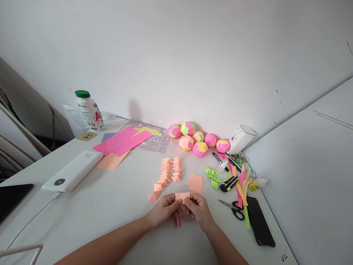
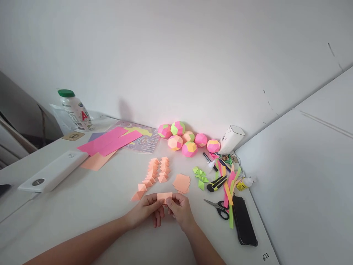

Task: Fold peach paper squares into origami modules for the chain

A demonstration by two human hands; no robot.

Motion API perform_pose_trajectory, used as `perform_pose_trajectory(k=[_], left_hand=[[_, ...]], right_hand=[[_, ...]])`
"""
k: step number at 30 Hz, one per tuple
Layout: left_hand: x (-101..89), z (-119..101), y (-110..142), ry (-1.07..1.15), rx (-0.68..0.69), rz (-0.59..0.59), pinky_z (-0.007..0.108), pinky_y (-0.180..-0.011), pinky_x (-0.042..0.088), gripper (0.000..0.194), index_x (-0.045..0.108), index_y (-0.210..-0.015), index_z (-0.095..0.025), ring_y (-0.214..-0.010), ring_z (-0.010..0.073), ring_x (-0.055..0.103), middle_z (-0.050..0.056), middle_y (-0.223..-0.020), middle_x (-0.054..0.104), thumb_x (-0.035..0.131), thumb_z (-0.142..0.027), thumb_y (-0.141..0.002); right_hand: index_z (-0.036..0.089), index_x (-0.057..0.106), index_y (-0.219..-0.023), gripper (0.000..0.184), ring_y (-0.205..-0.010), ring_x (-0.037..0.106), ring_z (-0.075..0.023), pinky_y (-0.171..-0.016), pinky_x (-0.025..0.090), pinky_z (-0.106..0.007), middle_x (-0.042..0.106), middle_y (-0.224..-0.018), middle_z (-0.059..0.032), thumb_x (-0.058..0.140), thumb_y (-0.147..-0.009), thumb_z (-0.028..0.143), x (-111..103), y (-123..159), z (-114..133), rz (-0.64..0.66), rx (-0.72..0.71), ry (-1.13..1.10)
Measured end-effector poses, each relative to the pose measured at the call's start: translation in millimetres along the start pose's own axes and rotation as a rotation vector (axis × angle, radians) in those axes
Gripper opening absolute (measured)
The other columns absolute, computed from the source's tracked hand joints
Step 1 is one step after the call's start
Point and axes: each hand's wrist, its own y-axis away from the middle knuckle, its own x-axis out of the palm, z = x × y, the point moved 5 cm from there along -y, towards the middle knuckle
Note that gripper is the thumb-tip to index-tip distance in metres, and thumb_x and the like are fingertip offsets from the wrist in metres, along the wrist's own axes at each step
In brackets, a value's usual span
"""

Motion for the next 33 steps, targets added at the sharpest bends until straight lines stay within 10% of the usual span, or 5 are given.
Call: perform_pose_trajectory(k=[33], left_hand=[[-4.5, 6, 0, -0.022, 0.004, -0.044, 0.027, -0.047, 0.052, 0.03, 0.051, -0.077, -0.016, -0.053, 0.0159, 0.065, 0.0, -0.068, 0.065, 0.056, -0.046, -0.081]], right_hand=[[0.015, 0.054, -0.058, 0.033, -0.037, 0.037, -0.0065, -0.038, 0.029, -0.019, 0.048, -0.044, 0.0044, 0.06, -0.078, 0.041, -8, 3, -18, -0.038, -0.015, 0.084]])
